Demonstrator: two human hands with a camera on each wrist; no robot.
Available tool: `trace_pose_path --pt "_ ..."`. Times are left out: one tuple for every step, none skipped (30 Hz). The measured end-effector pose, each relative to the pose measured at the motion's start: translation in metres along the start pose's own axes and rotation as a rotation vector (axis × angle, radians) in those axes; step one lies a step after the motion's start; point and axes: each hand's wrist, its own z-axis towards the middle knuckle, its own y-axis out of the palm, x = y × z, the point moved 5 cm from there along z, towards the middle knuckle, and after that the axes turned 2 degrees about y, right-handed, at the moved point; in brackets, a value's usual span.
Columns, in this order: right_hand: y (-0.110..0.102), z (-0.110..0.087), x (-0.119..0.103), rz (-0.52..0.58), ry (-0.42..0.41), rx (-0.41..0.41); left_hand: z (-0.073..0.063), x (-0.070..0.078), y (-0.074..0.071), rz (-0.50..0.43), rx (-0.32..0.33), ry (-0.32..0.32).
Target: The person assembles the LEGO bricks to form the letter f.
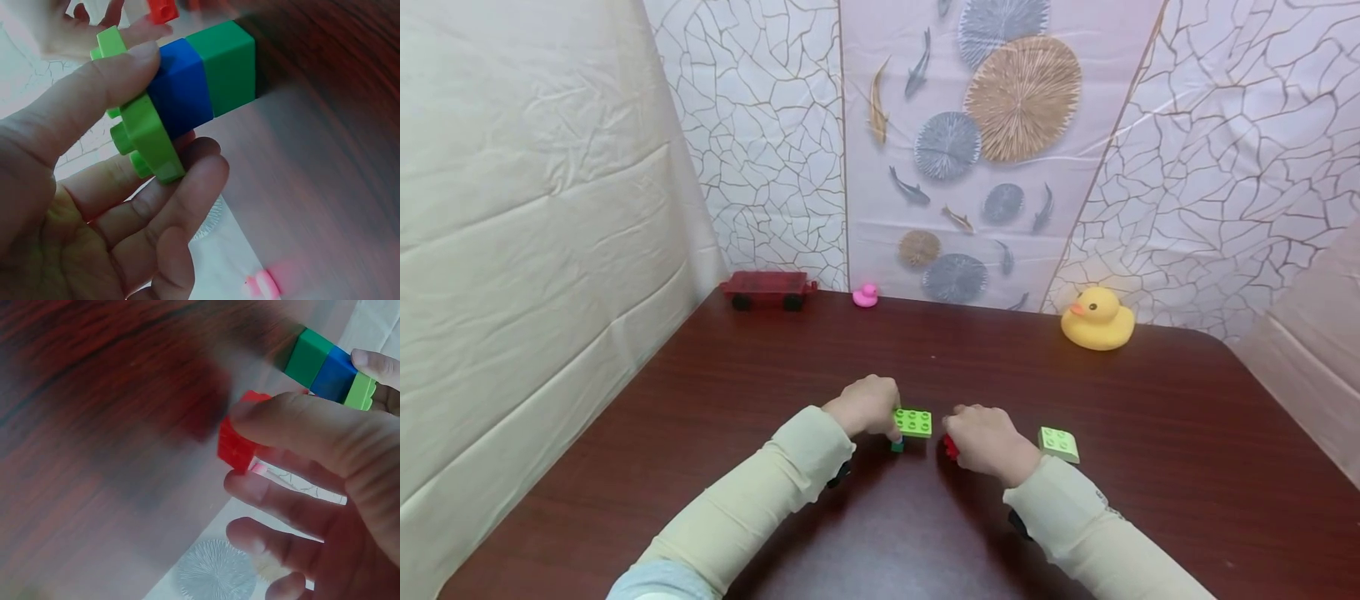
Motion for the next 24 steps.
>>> trace_pose_path --pt "0.0 0.0 0.002 0.007 0.008 -0.003 0.0 0.001 0.0 -0.001 0.0 0.003" --pt "0.0 -0.001 0.004 0.011 0.017 -0.005 0.001 0.002 0.001 -0.001 0.001 0.004" --pt "-0.001 -0.001 0.006 0.014 0.027 -0.007 0.001 0.002 0.001 -0.006 -0.002 0.003" --pt "-0.002 -0.002 0.008 0.017 0.037 -0.004 0.001 0.003 0.001 -0.007 -0.005 0.003" --pt "-0.003 -0.003 0.01 0.02 0.046 0.007 0.002 0.004 0.001 -0.008 -0.006 0.004" --pt "-0.004 -0.003 0.012 0.026 0.052 0.018 0.002 0.004 0.001 -0.009 -0.009 0.003" --pt "-0.005 -0.004 0.013 0.034 0.056 0.031 0.003 0.005 0.001 -0.01 -0.01 0.005" --pt "-0.007 -0.005 0.014 0.043 0.057 0.047 0.003 0.006 0.001 -0.011 -0.011 0.004" --pt "-0.01 -0.005 0.014 0.055 0.055 0.064 0.003 0.007 0.001 -0.011 -0.01 0.005" --pt "-0.012 -0.006 0.014 0.068 0.049 0.081 0.003 0.008 0.001 -0.011 -0.01 0.006" --pt "-0.015 -0.007 0.014 0.077 0.043 0.097 0.003 0.008 0.001 -0.012 -0.01 0.006" --pt "-0.017 -0.007 0.013 0.085 0.038 0.112 0.003 0.009 0.001 -0.011 -0.009 0.006" --pt "-0.02 -0.008 0.013 0.091 0.035 0.124 0.003 0.009 0.001 -0.011 -0.008 0.006" --pt "-0.022 -0.008 0.013 0.1 0.032 0.137 0.004 0.01 0.001 -0.011 -0.008 0.006" --pt "-0.024 -0.008 0.013 0.109 0.031 0.147 0.004 0.01 0.002 -0.013 -0.009 0.007" --pt "-0.026 -0.008 0.012 0.115 0.031 0.158 0.004 0.01 0.003 -0.015 -0.01 0.008" --pt "-0.028 -0.008 0.012 0.12 0.032 0.172 0.004 0.01 0.003 -0.015 -0.01 0.009" --pt "-0.029 -0.007 0.012 0.131 0.031 0.186 0.005 0.01 0.003 -0.016 -0.011 0.009" --pt "-0.03 -0.007 0.012 0.142 0.032 0.201 0.005 0.009 0.004 -0.018 -0.013 0.008" --pt "-0.032 -0.007 0.011 0.148 0.029 0.222 0.005 0.009 0.004 -0.017 -0.014 0.007" --pt "-0.033 -0.006 0.01 0.149 0.022 0.247 0.005 0.009 0.004 -0.017 -0.015 0.005" --pt "-0.034 -0.006 0.009 0.145 0.012 0.272 0.005 0.009 0.004 -0.016 -0.016 0.004" --pt "-0.035 -0.005 0.008 0.141 0.004 0.296 0.005 0.009 0.004 -0.015 -0.018 0.002" --pt "-0.036 -0.004 0.007 0.138 -0.004 0.315 0.006 0.008 0.005 -0.015 -0.02 0.002"
